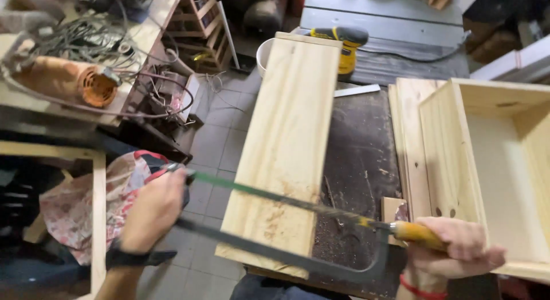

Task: Sawing a wooden board with a hand saw and then sanding the cut edges to smooth them.

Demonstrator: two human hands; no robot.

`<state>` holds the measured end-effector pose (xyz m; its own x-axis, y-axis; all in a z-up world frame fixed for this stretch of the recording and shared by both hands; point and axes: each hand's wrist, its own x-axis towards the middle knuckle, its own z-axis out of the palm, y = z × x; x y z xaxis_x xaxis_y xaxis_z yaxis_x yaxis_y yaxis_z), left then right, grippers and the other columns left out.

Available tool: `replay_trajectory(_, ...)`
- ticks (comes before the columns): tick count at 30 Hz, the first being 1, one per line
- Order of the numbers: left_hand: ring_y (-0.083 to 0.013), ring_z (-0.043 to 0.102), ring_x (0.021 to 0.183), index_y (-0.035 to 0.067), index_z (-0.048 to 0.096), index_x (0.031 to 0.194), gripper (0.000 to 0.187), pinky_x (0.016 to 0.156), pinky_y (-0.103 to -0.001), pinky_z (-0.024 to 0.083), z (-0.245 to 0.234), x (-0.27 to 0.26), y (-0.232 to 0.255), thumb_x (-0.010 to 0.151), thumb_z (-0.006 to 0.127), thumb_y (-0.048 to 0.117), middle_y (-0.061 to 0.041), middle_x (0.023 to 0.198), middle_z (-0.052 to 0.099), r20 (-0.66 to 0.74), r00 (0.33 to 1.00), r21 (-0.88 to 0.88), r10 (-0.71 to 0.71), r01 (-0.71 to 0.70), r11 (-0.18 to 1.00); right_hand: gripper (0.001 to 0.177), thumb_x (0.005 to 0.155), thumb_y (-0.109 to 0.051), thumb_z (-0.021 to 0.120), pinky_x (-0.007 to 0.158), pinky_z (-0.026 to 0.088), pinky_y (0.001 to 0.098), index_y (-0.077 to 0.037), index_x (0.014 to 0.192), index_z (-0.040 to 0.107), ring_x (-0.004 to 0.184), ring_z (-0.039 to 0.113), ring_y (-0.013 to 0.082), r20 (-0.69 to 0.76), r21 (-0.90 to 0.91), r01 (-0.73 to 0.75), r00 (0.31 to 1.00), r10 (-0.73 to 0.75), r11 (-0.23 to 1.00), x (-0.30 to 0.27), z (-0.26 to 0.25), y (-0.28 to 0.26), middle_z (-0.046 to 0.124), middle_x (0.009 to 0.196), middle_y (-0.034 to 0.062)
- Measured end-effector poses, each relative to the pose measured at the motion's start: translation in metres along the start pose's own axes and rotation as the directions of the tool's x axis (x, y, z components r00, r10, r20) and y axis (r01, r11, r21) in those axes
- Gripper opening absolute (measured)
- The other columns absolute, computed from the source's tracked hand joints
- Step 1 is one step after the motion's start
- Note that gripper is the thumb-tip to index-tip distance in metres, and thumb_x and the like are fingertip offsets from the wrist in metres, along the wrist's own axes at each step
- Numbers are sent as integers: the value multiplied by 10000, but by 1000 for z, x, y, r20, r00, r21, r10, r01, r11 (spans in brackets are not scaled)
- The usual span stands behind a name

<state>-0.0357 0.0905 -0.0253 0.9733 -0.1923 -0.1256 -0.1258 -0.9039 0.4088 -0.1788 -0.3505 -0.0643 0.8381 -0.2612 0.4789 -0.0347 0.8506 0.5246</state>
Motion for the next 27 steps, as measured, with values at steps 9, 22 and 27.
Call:
replay_trajectory(9,-228,669,615,67,623,713,535,751,-382,466,-16,6,51,1014,386,440,-60,482,648,159,905,-123,-394,415,902,420,1034,-282,622,786,481,175,-209,689,393,563,316,-37,-28,-830,170,939,-344,531,-6,7,-42,320,575,-143)
replay_trajectory(22,-222,562,463,63,560,580,585,592,-373,437,-13,-4,37,1023,390,405,-85,415,538,123,915,-251,-385,404,880,432,943,-69,565,613,266,230,-199,668,258,514,197,-13,64,-567,453,857,-512,688,30,5,10,171,567,-144)
replay_trajectory(27,-238,406,578,52,419,635,538,598,-396,325,-27,23,-3,1067,416,373,-95,588,458,18,915,-214,-402,397,893,347,985,-188,481,751,416,274,-173,672,334,487,214,58,-97,-744,208,906,-412,634,2,-17,5,206,557,-109)
